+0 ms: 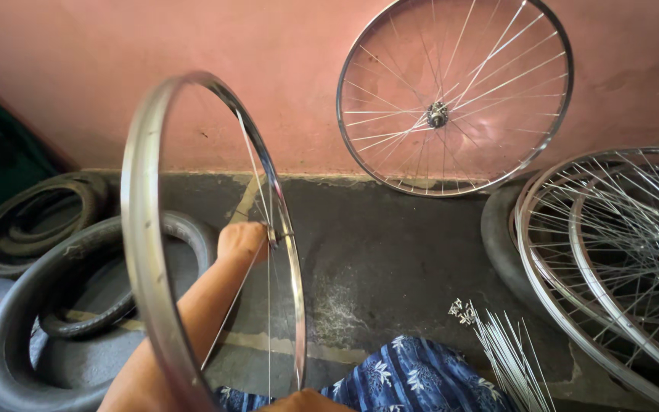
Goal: The person laces a bicycle wheel by inserting spokes through the hub and rim. They rotate the wheel and continue adding spokes one at a time, working on the floor with other wheels and tires nearby.
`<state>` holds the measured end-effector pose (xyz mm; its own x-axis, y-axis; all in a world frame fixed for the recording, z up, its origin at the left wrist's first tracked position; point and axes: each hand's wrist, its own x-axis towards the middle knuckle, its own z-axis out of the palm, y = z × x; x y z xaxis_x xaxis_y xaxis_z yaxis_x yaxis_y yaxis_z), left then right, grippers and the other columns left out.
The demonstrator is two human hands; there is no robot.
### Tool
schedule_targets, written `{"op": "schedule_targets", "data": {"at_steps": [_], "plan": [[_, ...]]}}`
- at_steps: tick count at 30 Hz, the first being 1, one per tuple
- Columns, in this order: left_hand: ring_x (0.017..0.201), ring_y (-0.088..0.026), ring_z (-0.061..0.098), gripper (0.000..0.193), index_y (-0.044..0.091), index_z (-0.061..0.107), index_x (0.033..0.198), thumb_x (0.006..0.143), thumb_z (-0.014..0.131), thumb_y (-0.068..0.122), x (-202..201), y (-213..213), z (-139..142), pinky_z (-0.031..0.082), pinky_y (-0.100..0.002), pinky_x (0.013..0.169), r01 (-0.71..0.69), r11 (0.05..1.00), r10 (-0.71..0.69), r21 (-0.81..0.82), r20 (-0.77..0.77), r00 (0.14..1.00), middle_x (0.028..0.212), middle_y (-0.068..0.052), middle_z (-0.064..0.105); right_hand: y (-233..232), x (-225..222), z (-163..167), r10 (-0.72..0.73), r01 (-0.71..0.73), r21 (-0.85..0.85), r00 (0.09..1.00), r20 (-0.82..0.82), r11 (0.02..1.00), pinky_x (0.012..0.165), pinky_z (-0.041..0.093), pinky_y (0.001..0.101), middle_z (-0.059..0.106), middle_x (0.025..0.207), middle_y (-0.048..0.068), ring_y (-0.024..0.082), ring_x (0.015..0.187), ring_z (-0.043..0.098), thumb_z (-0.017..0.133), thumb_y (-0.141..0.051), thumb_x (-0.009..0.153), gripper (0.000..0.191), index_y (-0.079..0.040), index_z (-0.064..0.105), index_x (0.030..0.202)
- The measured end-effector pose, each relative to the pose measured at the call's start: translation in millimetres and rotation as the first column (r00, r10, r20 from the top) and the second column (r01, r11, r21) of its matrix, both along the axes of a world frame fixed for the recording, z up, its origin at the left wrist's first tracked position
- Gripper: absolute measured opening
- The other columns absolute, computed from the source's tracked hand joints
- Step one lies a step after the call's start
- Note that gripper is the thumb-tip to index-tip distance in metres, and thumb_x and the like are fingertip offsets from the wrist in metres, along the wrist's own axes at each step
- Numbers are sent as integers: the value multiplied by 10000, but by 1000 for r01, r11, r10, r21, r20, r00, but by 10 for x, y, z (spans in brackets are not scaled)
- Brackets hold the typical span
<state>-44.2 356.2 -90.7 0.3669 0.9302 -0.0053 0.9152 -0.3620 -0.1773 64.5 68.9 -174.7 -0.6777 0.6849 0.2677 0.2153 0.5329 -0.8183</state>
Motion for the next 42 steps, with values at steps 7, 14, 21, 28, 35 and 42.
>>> {"op": "schedule_targets", "data": {"at_steps": [7, 14, 21, 28, 35, 42], "plan": [[881, -315, 755, 181, 164, 766, 951, 921, 600, 229, -123, 66, -55, 590, -439, 770, 24, 976, -48, 217, 107, 993, 906, -131, 768, 189, -125, -408, -145, 64, 294, 954, 261, 954, 754, 603, 469, 612, 937, 146, 337, 973, 702, 529, -182, 1055, 129, -84, 605, 1090], [726, -348, 724, 181, 186, 763, 926, 870, 625, 289, 22, -356, -259, 563, -469, 662, 74, 975, -129, 208, 268, 955, 758, -146, 735, 364, -190, -1097, -273, 111, 379, 871, 408, 919, 766, 591, 418, 604, 991, 108, 316, 1017, 676, 547, -79, 934, 68, -110, 585, 982], [751, -335, 729, 192, 134, 727, 884, 917, 594, 268, -73, -494, -207, 566, -447, 711, 79, 975, -118, 207, 185, 976, 764, -145, 734, 372, 80, -132, -558, 526, 308, 830, 19, 793, 875, 585, 396, 692, 1208, 103, 331, 1135, 688, 577, -5, 874, 297, -92, 639, 1152], [890, -273, 723, 118, 150, 681, 927, 907, 578, 204, 171, -780, -276, 524, -409, 807, 144, 973, -168, 179, 129, 977, 859, -92, 755, -197, 132, 630, -239, 437, 492, 878, -414, 753, 1244, 264, 485, 583, 1406, 219, 414, 1347, 528, 667, -241, 918, 565, 57, 513, 1372], [925, -327, 733, 178, 150, 730, 962, 917, 575, 224, 175, -743, -122, 579, -443, 778, 69, 996, -63, -60, 96, 993, 942, -136, 753, -131, -531, -513, -150, 171, 672, 985, -90, 721, 1320, 250, 552, 636, 1006, 46, 145, 1148, 686, 475, -40, 1111, 175, -35, 648, 1081], [972, -355, 730, 254, 90, 768, 958, 852, 645, 284, 14, -527, -64, 585, -449, 844, 67, 971, -66, -231, 11, 998, 1003, -170, 754, -117, -881, -992, -193, 353, 541, 924, -330, 764, 1351, 282, 404, 678, 1128, 87, 183, 1206, 688, 444, -59, 1118, 203, 6, 636, 1103]]}}
